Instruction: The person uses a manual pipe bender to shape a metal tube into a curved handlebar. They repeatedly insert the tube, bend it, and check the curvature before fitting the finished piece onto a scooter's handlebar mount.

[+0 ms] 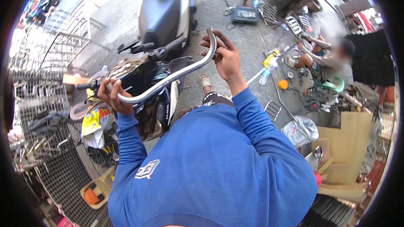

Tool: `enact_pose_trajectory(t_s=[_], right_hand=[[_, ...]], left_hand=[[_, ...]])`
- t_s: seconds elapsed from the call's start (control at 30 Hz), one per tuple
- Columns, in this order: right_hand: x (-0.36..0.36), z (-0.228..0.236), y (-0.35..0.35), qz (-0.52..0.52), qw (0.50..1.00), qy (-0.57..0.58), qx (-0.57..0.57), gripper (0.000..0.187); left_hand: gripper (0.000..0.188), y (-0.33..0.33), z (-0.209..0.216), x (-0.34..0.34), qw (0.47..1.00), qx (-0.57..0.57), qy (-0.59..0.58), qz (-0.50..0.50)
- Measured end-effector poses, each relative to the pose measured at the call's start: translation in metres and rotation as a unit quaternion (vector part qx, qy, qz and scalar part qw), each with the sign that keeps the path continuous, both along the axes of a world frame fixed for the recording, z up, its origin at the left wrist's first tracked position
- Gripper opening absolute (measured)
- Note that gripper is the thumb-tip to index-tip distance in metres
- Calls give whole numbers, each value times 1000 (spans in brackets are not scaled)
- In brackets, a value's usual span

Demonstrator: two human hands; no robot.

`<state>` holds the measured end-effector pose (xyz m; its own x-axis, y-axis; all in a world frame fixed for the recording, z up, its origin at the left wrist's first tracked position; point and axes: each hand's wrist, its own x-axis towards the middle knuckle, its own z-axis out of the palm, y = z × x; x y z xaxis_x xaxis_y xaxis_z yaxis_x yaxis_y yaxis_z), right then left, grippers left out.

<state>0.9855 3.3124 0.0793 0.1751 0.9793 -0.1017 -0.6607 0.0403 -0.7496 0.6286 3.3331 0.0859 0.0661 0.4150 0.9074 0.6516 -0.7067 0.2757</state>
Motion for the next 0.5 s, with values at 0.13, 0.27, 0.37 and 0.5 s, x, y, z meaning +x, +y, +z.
enact_pose_trajectory(t_s=[0.13, 0.27, 0.37, 0.5], right_hand=[[57, -5, -25, -45, 979, 200, 13, 25], [110, -25, -13, -161, 973, 168, -5, 25], [168, -32, 1, -200, 959, 201, -3, 25], [247, -43, 11, -290, 945, 150, 19, 27]], left_hand=[[44, -17, -6, 51, 990, 18, 78, -118], [50, -29, -25, 140, 969, 1, -54, -242], [43, -43, -40, 208, 931, -297, -145, -153], [78, -10, -54, 271, 345, -794, -301, -400]])
